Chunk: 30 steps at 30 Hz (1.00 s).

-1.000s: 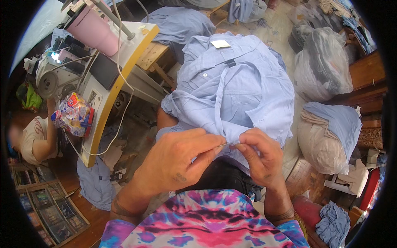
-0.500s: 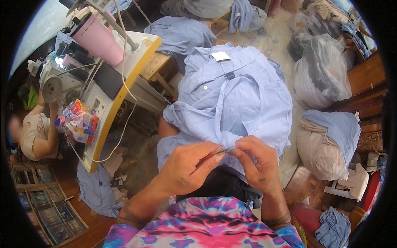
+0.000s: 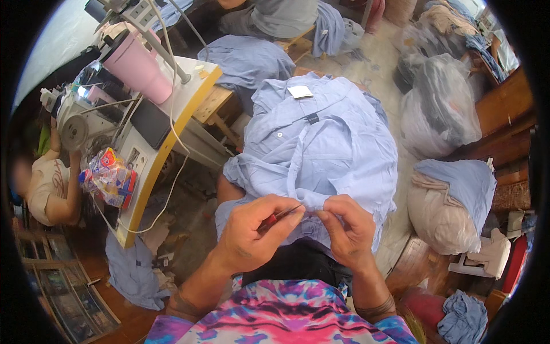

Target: The person trims excess threads from a light blue button-down shirt using a small pair of thread snips and then repeats the process on a second light blue shirt from a pile.

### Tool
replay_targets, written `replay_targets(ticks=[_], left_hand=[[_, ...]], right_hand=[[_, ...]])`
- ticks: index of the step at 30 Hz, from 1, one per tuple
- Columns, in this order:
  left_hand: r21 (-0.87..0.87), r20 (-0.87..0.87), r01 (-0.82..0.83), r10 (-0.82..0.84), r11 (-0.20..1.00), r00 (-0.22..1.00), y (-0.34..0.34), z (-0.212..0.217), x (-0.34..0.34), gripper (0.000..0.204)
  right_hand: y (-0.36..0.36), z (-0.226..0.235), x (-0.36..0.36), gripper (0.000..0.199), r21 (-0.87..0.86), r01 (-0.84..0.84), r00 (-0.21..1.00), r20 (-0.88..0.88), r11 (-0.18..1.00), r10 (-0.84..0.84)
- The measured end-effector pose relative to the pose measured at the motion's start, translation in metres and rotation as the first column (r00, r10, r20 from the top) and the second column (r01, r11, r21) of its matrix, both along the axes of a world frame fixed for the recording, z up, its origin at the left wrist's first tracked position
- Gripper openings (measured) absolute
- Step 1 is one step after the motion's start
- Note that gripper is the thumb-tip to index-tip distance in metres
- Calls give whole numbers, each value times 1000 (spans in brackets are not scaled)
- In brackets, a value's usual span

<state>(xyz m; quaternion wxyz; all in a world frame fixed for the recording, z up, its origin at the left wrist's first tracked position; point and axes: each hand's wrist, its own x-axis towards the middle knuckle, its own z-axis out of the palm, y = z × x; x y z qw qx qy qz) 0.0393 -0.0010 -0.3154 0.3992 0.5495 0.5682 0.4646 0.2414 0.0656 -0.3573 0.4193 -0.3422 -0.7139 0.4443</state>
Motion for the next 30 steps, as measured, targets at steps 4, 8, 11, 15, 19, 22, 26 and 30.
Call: replay_targets(ticks=[4,8,11,15,19,22,26,30], left_hand=[[114,-155,3,15,993,988,4,7,-3,15],[41,-26,-118,119,992,993,2,2,6,18],[20,20,-166,166,986,986,1,-2,9,19],[20,85,-176,174,984,981,1,-16,6,19],[55,10,-114,114,992,993,5,-17,-2,18],[70,-95,-24,30,997,995,9,-8,-13,16],[116,-167,122,-102,986,981,16,2,-23,15],[52,-220,227,-211,972,952,20,17,-28,16]], right_hand=[[-2,-6,-7,13,87,52,997,-67,995,-47],[-15,-7,-19,18,217,158,987,-13,963,-159],[-22,-17,-28,22,349,224,971,-3,910,-238],[-24,-33,-33,24,459,270,956,-23,846,-293],[-25,-28,-33,21,435,214,969,20,875,-247],[-20,-21,-23,33,464,179,971,58,867,-231],[1,0,-16,53,522,101,980,93,847,-174],[17,1,-12,51,605,-5,986,138,796,-99]])
